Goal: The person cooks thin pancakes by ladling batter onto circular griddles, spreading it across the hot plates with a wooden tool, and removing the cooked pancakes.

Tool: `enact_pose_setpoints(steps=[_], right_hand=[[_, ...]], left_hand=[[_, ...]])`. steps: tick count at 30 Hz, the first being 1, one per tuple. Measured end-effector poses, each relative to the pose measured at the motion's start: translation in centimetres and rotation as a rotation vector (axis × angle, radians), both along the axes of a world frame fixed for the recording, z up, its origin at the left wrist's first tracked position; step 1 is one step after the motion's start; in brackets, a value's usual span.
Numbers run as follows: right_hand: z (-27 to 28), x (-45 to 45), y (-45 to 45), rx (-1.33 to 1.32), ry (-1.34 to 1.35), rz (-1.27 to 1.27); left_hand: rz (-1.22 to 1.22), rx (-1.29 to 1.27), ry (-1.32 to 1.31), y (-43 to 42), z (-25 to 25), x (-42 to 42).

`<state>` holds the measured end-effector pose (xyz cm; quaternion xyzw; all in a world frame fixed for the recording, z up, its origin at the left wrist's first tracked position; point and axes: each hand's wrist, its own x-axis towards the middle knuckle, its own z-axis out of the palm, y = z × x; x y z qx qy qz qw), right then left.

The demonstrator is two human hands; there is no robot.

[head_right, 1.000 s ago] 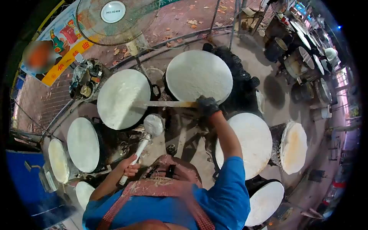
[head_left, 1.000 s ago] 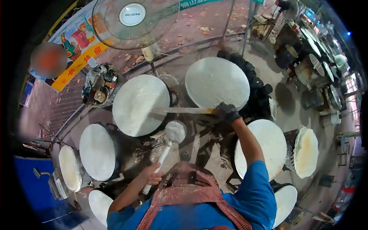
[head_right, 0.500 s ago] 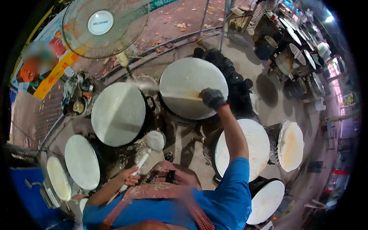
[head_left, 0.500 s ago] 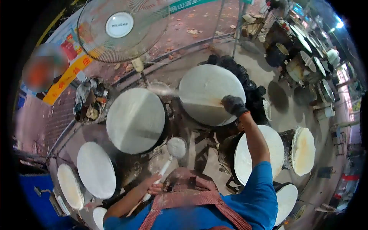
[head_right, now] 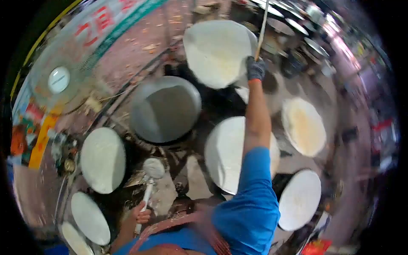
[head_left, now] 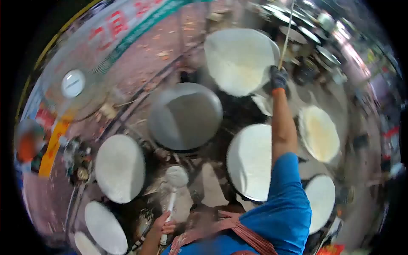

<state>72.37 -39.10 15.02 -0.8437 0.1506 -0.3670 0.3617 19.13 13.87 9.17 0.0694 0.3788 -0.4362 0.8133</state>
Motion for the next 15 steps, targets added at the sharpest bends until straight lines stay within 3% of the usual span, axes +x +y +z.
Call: enact_pose_setpoints(steps=[3,4,6,7,8,9,11,13,15], right_hand=[[-0.3,-4.7,-12.6,-0.099,-0.250,-0.344],[-0.5,-6.7,-17.6,0.135,-0.182,-0.297],[-1.0,-13.1,-25.9,0.329,-0.119,-0.245],[2.3,-18.8,-25.2,0.535,-0.159,-0.269],[0.8,-22.4,-29.2,0.382,-0.157,-0.291],[-3.0,-23.9,-34.4,0.585,-0.404,-0.324],[-2.7,-32.0,-35.9,0.758,-0.108,-0.462],[-8.6,-35.6,-40.4,0.918,-0.132,-0.649],[-17.2,-37.7,-44.8,1.003,-0.413,-0.758]], left_hand=[[0.064,0.004,0.005,-5.9,1.1,0.4],[0.100,0.036,-0.007,-7.9,2.1,0.7],[0.164,-0.105,0.042,-11.9,3.1,1.0],[0.222,-0.167,0.060,-13.2,3.4,0.8],[0.208,-0.285,0.023,-14.0,2.6,0.8],[0.186,-0.285,0.025,-14.7,2.6,1.1],[0.162,-0.274,0.039,-16.0,3.2,0.6],[0.181,-0.252,0.007,-17.7,4.2,0.5],[0.163,-0.245,-0.028,-18.4,4.7,0.1]])
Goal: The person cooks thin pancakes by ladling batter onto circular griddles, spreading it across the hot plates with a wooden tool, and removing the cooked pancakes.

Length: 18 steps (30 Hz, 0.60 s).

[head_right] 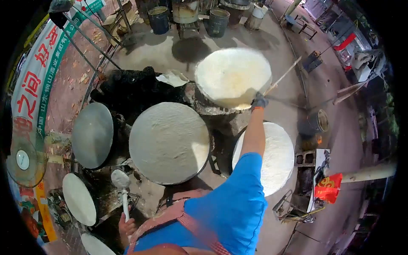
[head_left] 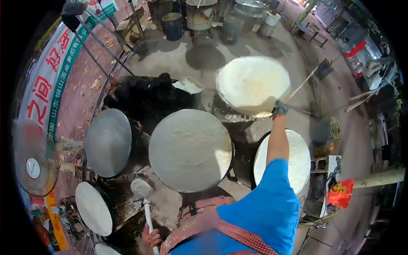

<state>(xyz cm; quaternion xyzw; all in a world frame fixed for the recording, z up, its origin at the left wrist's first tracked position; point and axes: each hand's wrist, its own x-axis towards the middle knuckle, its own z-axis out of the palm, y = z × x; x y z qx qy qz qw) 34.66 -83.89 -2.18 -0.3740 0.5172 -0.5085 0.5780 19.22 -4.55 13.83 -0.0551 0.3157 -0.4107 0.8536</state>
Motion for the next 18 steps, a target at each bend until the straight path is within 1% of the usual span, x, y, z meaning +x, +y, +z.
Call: enact_pose_setpoints(steps=[2,3,6,8,11,13,14,15,16,17,18], right_hand=[[-5.6,-1.2,-5.2,0.142,0.334,0.084],[-7.3,-1.1,-6.2,0.215,0.503,0.133],[-4.5,-1.4,-3.9,0.154,0.408,0.131],[-2.4,-1.7,-3.4,0.201,0.600,-0.039],[2.9,-5.5,0.4,-0.307,1.227,0.033],[6.1,-8.6,4.2,-0.459,1.175,0.144],[6.5,-9.7,6.0,-0.531,1.147,0.205],[6.5,-11.1,7.6,-0.606,1.116,0.223],[6.5,-13.0,9.5,-0.644,1.127,0.272],[6.5,-15.5,11.5,-0.678,1.138,0.309],[7.9,-18.0,15.0,-0.702,1.161,0.336]], left_hand=[[0.007,0.010,0.003,-1.2,1.0,-0.3],[0.022,0.000,0.005,-1.7,1.3,-0.6],[0.025,0.042,-0.006,-1.7,1.7,-1.9],[0.050,0.008,-0.006,-2.3,2.4,-2.6],[0.041,-0.001,-0.011,-1.7,2.3,-3.9],[0.016,0.051,-0.018,-0.8,2.2,-4.9],[0.005,0.081,-0.018,0.0,2.1,-5.5],[-0.012,0.063,-0.090,0.6,1.6,-6.4],[-0.067,0.111,-0.167,0.9,1.8,-7.3],[-0.120,0.282,-0.305,2.4,0.9,-9.0],[-0.192,0.444,-0.443,4.1,-0.5,-10.5]])
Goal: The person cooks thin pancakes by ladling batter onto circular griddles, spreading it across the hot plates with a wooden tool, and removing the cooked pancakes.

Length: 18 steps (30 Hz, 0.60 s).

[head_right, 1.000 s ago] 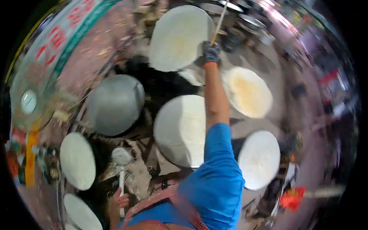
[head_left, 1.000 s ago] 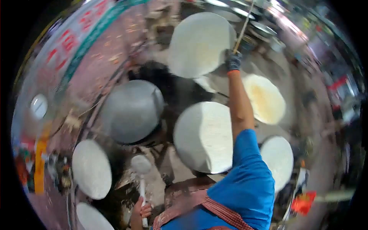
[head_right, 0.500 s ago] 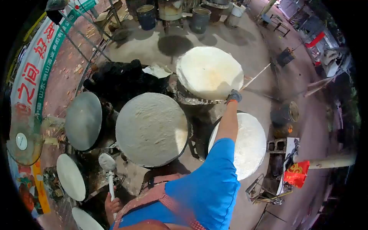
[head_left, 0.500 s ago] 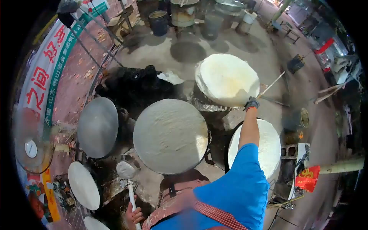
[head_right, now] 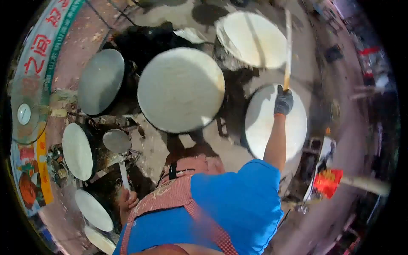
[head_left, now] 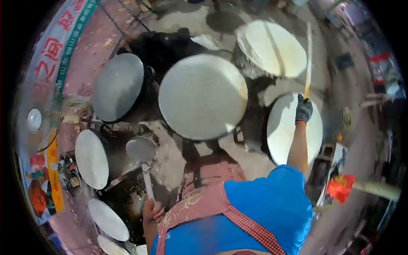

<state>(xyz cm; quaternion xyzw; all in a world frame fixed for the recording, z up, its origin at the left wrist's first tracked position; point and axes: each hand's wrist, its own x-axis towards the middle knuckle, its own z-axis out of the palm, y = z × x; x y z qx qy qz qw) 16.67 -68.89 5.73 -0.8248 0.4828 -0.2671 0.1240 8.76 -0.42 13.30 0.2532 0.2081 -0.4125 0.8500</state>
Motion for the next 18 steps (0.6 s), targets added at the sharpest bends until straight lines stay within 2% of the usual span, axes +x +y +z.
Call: enact_pose_setpoints(steps=[2,3,5,6,7,9,11,12,13,14,15,16,18], right_hand=[[0.0,-5.3,5.2,-0.065,0.053,0.029],[-1.5,-7.8,6.8,0.011,0.021,0.020],[-2.0,-11.4,11.1,-0.098,0.146,0.069],[-2.1,-12.1,13.1,0.009,0.174,0.025],[-2.4,-12.1,14.7,0.084,0.269,-0.008],[-2.2,-11.4,17.7,0.164,0.474,0.011],[-2.9,-11.9,19.3,0.171,0.400,0.107],[-6.5,-12.9,18.8,0.018,0.367,0.150],[-7.8,-14.1,18.8,0.121,0.352,0.117],[-8.1,-15.7,19.0,0.221,0.332,0.081],[-4.2,-17.3,20.3,0.296,0.321,0.079],[-0.5,-18.4,22.5,0.372,0.304,0.099],[-1.4,-22.3,22.7,0.414,0.174,0.087]], left_hand=[[-0.046,-0.069,0.073,1.5,-1.7,-1.6],[-0.075,-0.117,0.091,1.8,-2.9,-1.2],[-0.322,-0.481,0.341,2.3,-5.6,-0.2],[-0.438,-0.655,0.444,2.7,-6.3,0.2],[-0.427,-0.556,0.606,3.1,-6.4,0.3],[-0.445,-0.557,0.656,4.1,-7.5,-0.3],[-0.436,-0.547,0.742,3.3,-6.5,-0.6],[-0.395,-0.495,0.766,2.7,-5.0,-1.0],[-0.361,-0.443,0.786,2.1,-3.7,-1.1],[-0.456,-0.517,0.681,2.8,-5.3,-1.2],[-0.542,-0.591,0.562,3.5,-6.9,-1.4],[-0.524,-0.573,0.589,3.1,-7.5,-1.2],[-0.441,-0.477,0.635,2.6,-6.3,-0.8]])
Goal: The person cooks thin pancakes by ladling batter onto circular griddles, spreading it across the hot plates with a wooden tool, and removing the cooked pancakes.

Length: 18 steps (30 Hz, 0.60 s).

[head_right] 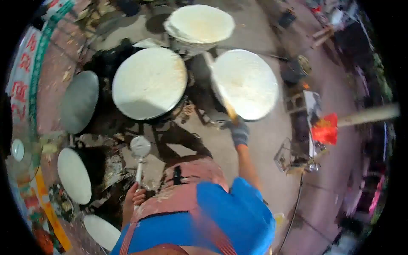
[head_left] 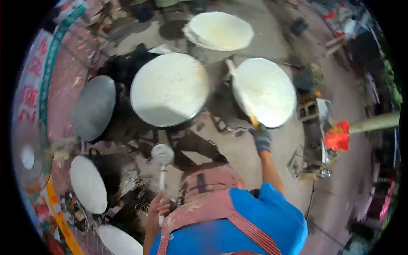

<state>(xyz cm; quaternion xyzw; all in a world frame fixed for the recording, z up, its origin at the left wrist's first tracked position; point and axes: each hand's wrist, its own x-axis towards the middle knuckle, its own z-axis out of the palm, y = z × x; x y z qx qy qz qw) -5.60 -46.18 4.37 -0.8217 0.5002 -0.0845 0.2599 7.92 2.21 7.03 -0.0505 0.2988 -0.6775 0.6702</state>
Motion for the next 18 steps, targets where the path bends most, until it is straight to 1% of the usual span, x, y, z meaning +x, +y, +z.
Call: enact_pose_setpoints(steps=[2,3,4,6,7,8,9,10,12,13,14,16,17,18], right_hand=[[1.0,-2.3,1.5,-0.050,-0.126,-0.085],[-0.1,-3.3,1.4,-0.037,-0.072,-0.101],[0.7,-3.5,1.8,-0.056,-0.118,-0.048],[0.5,-3.4,1.3,0.082,-0.076,-0.049],[0.5,-3.2,1.4,0.098,-0.122,-0.013],[0.4,-2.8,1.5,0.119,-0.173,0.025],[-0.7,-2.8,1.3,0.152,-0.290,0.087],[-1.8,-2.7,1.2,0.184,-0.309,0.137],[-3.1,-2.2,0.6,0.241,-0.336,0.235],[-3.0,-0.6,1.4,0.186,-0.522,0.379],[2.9,2.0,3.6,0.100,-0.036,0.409],[0.2,5.8,4.4,0.122,0.449,0.543],[-0.4,7.7,5.6,0.164,0.134,0.673],[-1.4,10.1,6.8,0.134,-0.027,0.806]], left_hand=[[0.013,0.158,0.027,-1.0,2.1,0.7],[0.034,0.127,0.015,-1.0,2.2,0.5],[0.056,0.097,0.007,-1.1,2.4,-0.2],[0.088,0.098,-0.320,-0.7,2.9,-1.9],[0.095,0.034,-0.517,-0.4,2.1,-2.7],[0.132,0.137,-0.734,-0.5,1.7,-3.9],[0.152,0.170,-0.643,-0.8,1.4,-4.7],[0.173,0.198,-0.550,-1.2,1.2,-5.5],[0.280,0.013,-0.275,-3.4,0.6,-6.4],[0.317,0.004,-0.207,-3.9,0.5,-7.0],[0.355,-0.006,-0.138,-4.3,0.3,-7.5],[0.380,0.164,-0.113,-4.7,0.1,-8.4],[0.504,-0.037,-0.115,-4.6,-0.8,-9.5],[0.532,-0.032,-0.105,-4.4,-1.2,-10.5]])
